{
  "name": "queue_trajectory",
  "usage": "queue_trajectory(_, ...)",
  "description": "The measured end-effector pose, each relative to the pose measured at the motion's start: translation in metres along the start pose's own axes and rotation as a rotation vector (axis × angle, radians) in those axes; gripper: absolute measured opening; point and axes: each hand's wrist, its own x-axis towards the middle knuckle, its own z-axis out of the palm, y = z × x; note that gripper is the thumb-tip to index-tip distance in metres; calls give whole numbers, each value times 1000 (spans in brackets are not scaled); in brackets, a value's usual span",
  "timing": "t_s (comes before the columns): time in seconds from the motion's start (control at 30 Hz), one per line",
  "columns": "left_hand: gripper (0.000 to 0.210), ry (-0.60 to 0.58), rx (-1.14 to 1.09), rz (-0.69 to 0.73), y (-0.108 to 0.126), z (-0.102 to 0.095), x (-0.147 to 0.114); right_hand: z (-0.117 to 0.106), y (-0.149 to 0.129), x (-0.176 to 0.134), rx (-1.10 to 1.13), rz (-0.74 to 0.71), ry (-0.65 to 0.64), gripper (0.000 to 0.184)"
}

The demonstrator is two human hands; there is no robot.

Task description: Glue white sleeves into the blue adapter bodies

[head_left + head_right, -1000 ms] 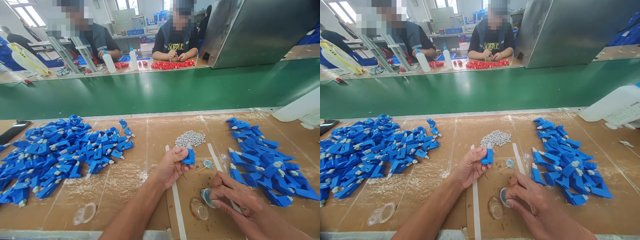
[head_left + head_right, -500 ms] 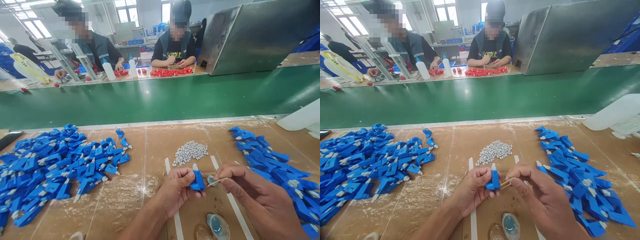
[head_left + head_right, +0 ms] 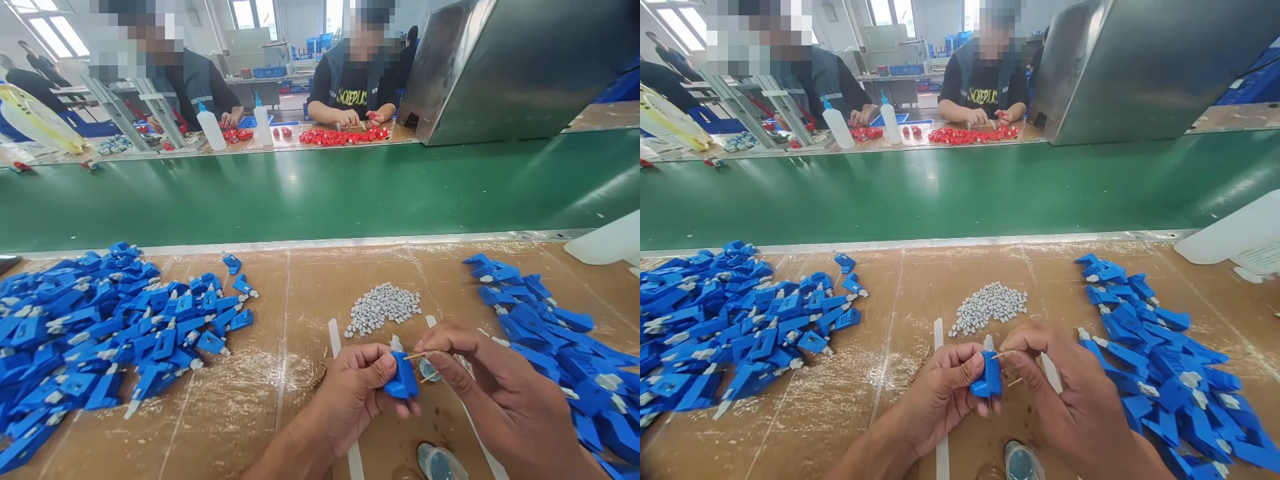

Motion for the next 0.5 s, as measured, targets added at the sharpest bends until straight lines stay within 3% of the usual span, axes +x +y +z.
queue_trajectory(0.3, 56, -12, 16, 9, 0, -1, 0, -3, 0, 4, 6, -54, -83, 17)
queue_trajectory(0.5, 55, -21, 10, 1, -1, -2, 1, -2, -5, 5, -13, -98, -53, 14)
